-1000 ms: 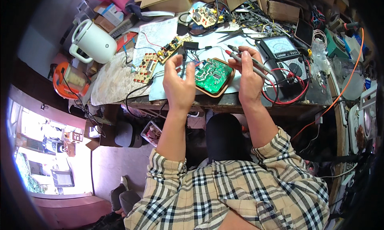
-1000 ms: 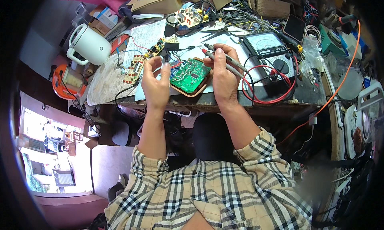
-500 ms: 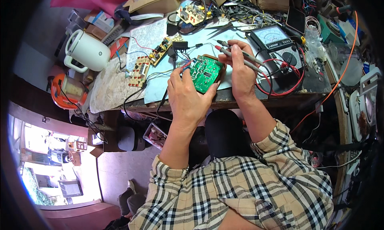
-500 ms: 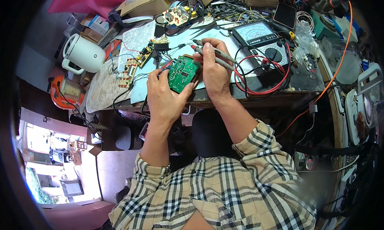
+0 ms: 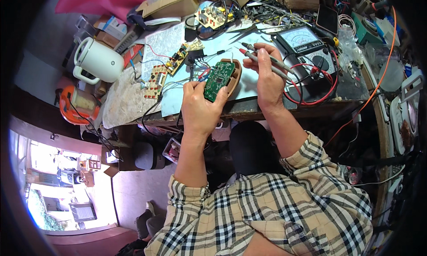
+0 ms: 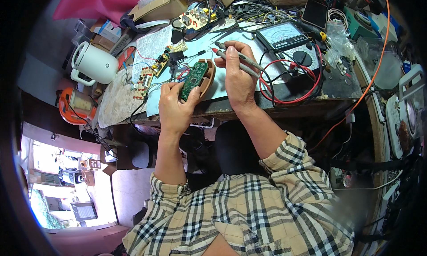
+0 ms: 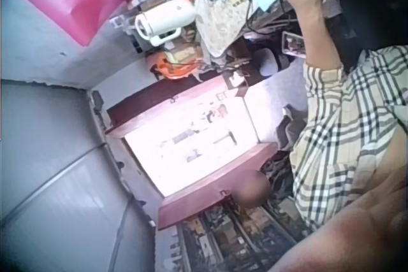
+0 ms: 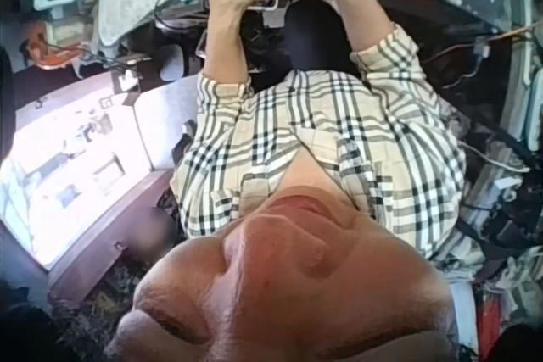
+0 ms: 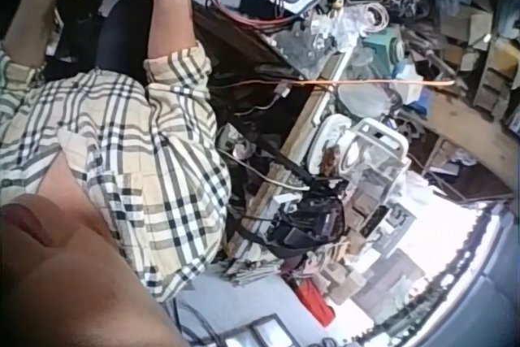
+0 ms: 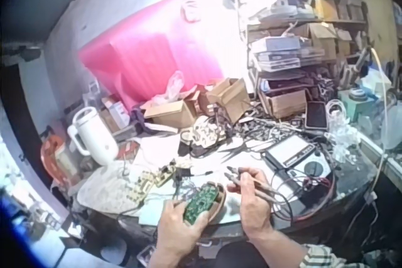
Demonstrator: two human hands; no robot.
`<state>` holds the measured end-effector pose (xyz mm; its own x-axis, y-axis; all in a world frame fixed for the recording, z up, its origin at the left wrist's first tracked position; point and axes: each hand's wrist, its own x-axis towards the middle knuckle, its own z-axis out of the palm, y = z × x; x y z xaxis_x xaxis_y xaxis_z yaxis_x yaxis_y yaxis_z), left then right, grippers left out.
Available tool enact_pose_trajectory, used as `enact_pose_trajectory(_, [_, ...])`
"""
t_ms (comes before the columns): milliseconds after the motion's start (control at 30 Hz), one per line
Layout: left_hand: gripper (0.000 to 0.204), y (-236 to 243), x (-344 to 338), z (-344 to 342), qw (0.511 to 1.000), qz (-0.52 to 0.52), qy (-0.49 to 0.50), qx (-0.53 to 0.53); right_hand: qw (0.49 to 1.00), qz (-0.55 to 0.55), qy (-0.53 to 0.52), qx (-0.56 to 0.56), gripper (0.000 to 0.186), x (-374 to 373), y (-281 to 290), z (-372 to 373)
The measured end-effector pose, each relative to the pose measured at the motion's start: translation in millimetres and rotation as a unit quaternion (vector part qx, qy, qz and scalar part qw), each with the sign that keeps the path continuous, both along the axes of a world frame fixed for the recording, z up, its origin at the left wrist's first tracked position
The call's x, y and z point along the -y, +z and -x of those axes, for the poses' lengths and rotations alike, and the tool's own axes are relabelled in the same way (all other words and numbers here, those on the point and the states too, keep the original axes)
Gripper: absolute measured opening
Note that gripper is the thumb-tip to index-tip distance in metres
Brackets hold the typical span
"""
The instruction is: The person sits on the floor and uses a multimeter to test points on a small circuit board. They then retrieve a larger green circuit board from under the table, connect wires, and continue testing with the multimeter.
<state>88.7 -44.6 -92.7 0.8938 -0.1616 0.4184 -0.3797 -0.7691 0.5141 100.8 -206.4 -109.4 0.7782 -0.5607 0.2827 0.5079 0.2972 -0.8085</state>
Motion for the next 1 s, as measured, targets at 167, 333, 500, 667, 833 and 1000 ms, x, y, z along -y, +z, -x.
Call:
enact_pose_trajectory(167, [0.049,-3,-13,-8,0.996,0.072,-0.036,-0.036,1.0,-0.002,0.005,-0.007,0.023,0,2,2])
enact_pose_trajectory(333, [0.043,3,-26,-17,0.966,0.19,-0.064,-0.161,1.0,0.007,0.004,-0.019,0.024,2,3,2])
enact_pose_trajectory(500, [0.039,6,-39,-20,0.861,0.419,-0.088,-0.274,1.0,0.014,0.007,-0.02,0.024,0,4,3])
enact_pose_trajectory(667, [0.043,4,-53,-26,0.759,0.543,-0.146,-0.329,1.0,0.017,0.007,-0.023,0.024,0,5,4])
enact_pose_trajectory(833, [0.045,1,-58,-29,0.728,0.575,-0.168,-0.333,0.999,0.017,0.013,-0.029,0.025,1,6,5])
enact_pose_trajectory(1000, [0.045,-2,-59,-29,0.715,0.586,-0.173,-0.339,0.999,0.019,0.013,-0.035,0.024,1,5,5])
